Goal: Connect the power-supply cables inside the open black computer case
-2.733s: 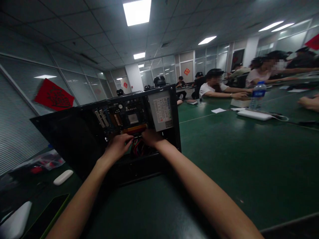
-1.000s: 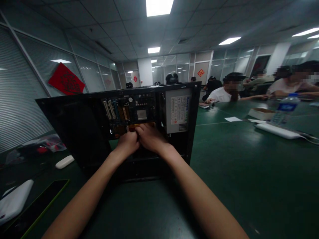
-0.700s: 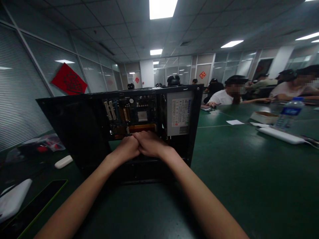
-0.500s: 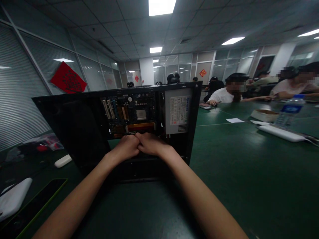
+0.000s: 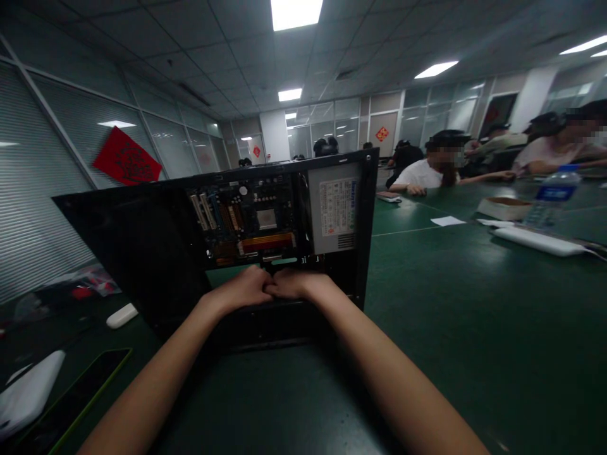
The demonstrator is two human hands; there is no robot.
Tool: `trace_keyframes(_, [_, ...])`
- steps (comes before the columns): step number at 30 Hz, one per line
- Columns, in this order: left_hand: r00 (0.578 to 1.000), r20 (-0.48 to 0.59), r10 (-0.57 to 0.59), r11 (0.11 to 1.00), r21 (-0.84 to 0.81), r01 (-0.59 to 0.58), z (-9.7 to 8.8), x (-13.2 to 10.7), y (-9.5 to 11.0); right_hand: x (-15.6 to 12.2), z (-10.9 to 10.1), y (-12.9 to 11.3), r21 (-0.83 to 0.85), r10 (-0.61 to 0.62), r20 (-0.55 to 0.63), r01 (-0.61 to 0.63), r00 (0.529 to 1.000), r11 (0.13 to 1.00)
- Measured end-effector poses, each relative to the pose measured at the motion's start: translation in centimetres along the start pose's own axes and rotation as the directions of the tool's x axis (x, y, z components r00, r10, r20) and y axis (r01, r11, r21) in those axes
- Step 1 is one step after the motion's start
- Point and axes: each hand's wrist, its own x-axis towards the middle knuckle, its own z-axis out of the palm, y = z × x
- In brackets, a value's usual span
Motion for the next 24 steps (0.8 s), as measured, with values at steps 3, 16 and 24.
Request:
trace_keyframes(3, [0.996,-0.055,0.064,0.998,-0.020,-0.066,0.1,0.0,-0.2,-0.3,0.0,-0.4,-0.065,0.115,-0.099,-0.121,0.989,0.990])
trace_keyframes(16, [0.983,-0.108,0.150,0.984,-0.079,-0.158,0.4,0.0,-0.5,-0.2,-0.2,-1.4,-0.200,0.291,-0.012,-0.288,0.957,0.937])
trace_keyframes(24, [0.987,-0.105,0.122,0.989,-0.070,-0.129,0.7,0.1,-1.1,0.1,0.4,-0.7,-0.162,0.199,0.024,-0.192,0.980,0.968])
